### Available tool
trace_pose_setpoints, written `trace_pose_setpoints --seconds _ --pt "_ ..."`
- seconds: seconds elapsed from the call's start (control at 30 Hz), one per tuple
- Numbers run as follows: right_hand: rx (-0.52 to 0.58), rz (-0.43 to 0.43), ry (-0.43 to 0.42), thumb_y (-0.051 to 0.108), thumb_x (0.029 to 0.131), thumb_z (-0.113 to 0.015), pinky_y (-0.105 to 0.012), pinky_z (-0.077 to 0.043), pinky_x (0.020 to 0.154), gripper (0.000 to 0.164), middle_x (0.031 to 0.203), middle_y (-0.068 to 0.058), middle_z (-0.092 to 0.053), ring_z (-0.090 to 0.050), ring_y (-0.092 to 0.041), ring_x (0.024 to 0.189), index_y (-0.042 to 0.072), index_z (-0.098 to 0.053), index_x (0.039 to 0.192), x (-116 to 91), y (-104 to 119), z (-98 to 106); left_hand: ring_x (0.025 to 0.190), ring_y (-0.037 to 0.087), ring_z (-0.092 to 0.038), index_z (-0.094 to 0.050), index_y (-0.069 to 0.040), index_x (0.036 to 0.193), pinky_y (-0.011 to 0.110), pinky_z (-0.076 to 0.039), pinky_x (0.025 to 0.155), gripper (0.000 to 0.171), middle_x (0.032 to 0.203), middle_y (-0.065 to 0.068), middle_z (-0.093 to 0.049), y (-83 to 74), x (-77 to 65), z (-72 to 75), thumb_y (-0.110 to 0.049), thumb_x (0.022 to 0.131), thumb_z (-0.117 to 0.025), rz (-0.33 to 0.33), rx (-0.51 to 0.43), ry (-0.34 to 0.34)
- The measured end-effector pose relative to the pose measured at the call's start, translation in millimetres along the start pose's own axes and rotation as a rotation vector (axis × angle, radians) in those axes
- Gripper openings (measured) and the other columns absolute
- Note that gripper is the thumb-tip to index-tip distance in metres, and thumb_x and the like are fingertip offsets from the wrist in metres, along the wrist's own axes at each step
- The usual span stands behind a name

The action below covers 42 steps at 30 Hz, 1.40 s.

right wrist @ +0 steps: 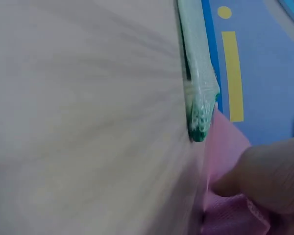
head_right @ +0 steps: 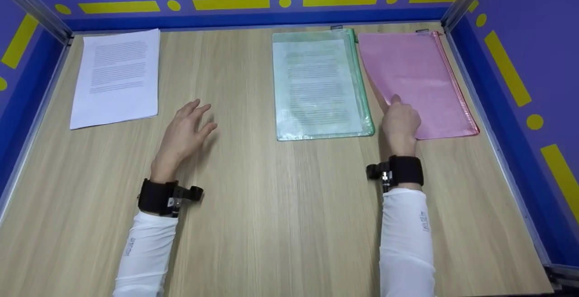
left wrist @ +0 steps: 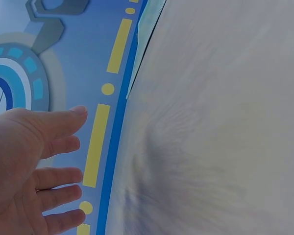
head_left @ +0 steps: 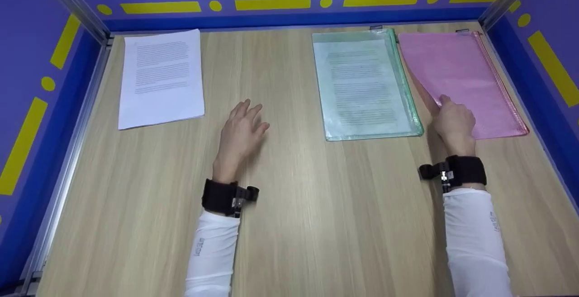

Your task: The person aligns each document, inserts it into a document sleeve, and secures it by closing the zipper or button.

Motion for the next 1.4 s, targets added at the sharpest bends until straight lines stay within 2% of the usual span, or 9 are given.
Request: trace_pose_setpoints --seconds 0.27,0.33,0.5,0.6,0.67,0.83,1.0,1.13,1.4 --pt "0.251 -0.131 -0.268 -0.005 0.085 -0.039 -0.067 -0.041 0.098 0.060 0.130 -0.037 -0.054 -0.053 -0.063 0.112 0.005 -0.049 0.144 -19 -26 30 0.149 0.035 -0.032 -0.049 -0.010 0.146 0.050 -0.033 0.120 0.054 0.157 0.020 -0.038 -2.3 2.4 -4.2 -0.035 0.099 -0.059 0.003 0.002 0.027" --pt "0.284 -0.140 -0.351 -0.007 0.086 -0.039 -0.066 -0.042 0.097 0.059 0.128 -0.035 -0.057 -0.054 -0.062 0.109 0.007 -0.052 0.142 -27 -25 40 0.149 0.035 -0.032 -0.048 -0.011 0.147 0.049 -0.033 0.120 0.054 0.157 0.019 -0.038 -1.3 2.3 -4.7 -0.035 0.099 -0.059 0.010 0.002 0.031" --pt "0.302 -0.084 -0.559 -0.008 0.091 -0.044 -0.064 -0.044 0.081 0.051 0.124 -0.030 -0.062 -0.061 -0.058 0.094 0.008 -0.059 0.137 -49 -4 68 0.149 0.035 -0.032 -0.048 -0.011 0.147 0.048 -0.032 0.121 0.054 0.157 0.019 -0.039 1.0 2.1 -3.9 -0.035 0.099 -0.059 0.021 0.006 0.027" --pt "0.314 -0.034 -0.624 -0.009 0.094 -0.042 -0.060 -0.046 0.075 0.050 0.126 -0.027 -0.064 -0.066 -0.052 0.097 0.011 -0.060 0.136 -61 14 79 0.149 0.035 -0.033 -0.049 -0.012 0.146 0.048 -0.033 0.120 0.054 0.157 0.019 -0.040 2.3 1.9 -2.4 -0.036 0.099 -0.059 0.025 0.010 0.023" --pt "0.323 0.019 -0.654 -0.012 0.093 -0.042 -0.061 -0.049 0.077 0.052 0.124 -0.026 -0.065 -0.066 -0.050 0.102 0.012 -0.062 0.135 -67 29 84 0.149 0.035 -0.033 -0.049 -0.012 0.146 0.049 -0.033 0.120 0.054 0.157 0.019 -0.040 2.8 1.8 -0.9 -0.036 0.099 -0.059 0.026 0.005 0.019" --pt "0.340 0.199 -0.669 -0.015 0.091 -0.049 -0.064 -0.053 0.080 0.051 0.119 -0.028 -0.068 -0.066 -0.049 0.107 0.011 -0.065 0.132 -79 72 86 0.149 0.035 -0.032 -0.048 -0.011 0.146 0.050 -0.033 0.120 0.055 0.157 0.019 -0.039 4.7 1.6 2.2 -0.036 0.099 -0.059 0.034 -0.013 0.016" --pt "0.339 0.406 -0.625 -0.018 0.089 -0.049 -0.058 -0.056 0.084 0.050 0.118 -0.025 -0.069 -0.068 -0.043 0.107 0.007 -0.067 0.128 -80 120 72 0.149 0.035 -0.033 -0.049 -0.010 0.146 0.050 -0.034 0.119 0.055 0.157 0.019 -0.040 7.2 1.7 4.9 -0.036 0.099 -0.059 0.035 -0.012 0.005" --pt "0.322 0.496 -0.532 -0.021 0.087 -0.044 -0.054 -0.057 0.085 0.054 0.117 -0.025 -0.070 -0.069 -0.041 0.108 0.006 -0.067 0.127 -75 149 52 0.148 0.035 -0.034 -0.049 -0.010 0.146 0.050 -0.034 0.119 0.055 0.156 0.019 -0.040 9.1 1.2 8.8 -0.036 0.098 -0.060 0.042 -0.023 -0.010" --pt "0.313 0.620 -0.290 -0.020 0.089 -0.050 -0.052 -0.054 0.097 0.050 0.126 -0.025 -0.066 -0.064 -0.043 0.117 0.006 -0.066 0.128 -69 195 12 0.146 0.037 -0.037 -0.050 -0.010 0.145 0.052 -0.035 0.118 0.055 0.155 0.019 -0.042 17.3 -1.2 21.1 -0.036 0.098 -0.061 0.087 -0.077 -0.054"
Point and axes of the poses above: each hand's wrist, its own x-axis towards the middle knuckle, its own z-axis out of the back of the hand, y = z × x, the point moved 10 cm from there along x, towards the middle knuckle
